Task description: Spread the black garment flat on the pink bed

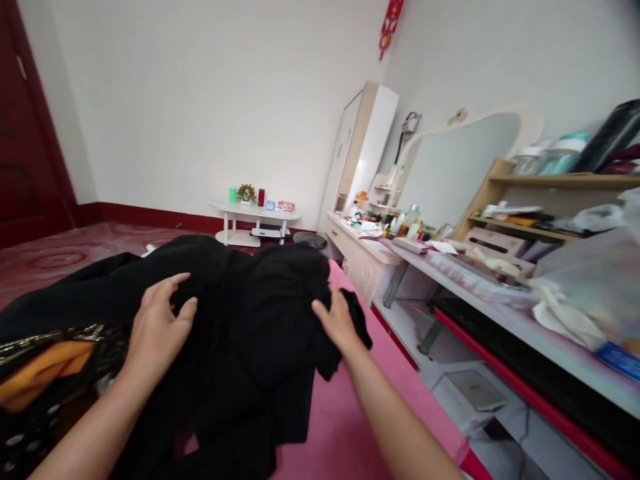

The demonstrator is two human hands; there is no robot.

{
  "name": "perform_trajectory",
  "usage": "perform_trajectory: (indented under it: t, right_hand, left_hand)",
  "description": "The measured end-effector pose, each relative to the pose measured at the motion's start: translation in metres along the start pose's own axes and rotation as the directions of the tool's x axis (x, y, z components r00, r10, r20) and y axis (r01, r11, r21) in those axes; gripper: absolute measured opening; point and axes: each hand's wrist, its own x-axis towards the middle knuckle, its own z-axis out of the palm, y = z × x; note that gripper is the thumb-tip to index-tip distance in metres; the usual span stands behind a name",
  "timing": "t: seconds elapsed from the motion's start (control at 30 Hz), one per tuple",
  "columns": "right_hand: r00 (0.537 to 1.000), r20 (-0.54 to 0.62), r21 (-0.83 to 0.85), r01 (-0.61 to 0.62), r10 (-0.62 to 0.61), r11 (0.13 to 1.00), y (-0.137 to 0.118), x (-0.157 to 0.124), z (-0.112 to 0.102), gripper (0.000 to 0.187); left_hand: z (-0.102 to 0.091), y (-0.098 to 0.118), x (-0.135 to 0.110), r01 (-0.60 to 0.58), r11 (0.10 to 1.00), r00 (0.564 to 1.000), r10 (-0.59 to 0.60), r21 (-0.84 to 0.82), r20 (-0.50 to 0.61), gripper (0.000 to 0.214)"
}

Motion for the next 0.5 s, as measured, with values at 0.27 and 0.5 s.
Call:
perform_trajectory:
  t: [0.27, 0.5]
  right_hand:
    - [0.888, 0.435, -0.299, -0.013, 0.149, 0.954, 0.018, -0.080, 0.014, 0.057]
    - [0.872, 0.482, -0.255, 0.049, 0.083, 0.966, 0.009, -0.103, -0.021, 0.069]
  left_hand:
    - [0.082, -0.008, -0.076, -0.371, 0.919, 0.732, 0.201, 0.132, 0.651, 0.050]
    - [0.083, -0.019, -0.079, -0.401, 0.905, 0.718, 0.215, 0.142, 0.662, 0.049]
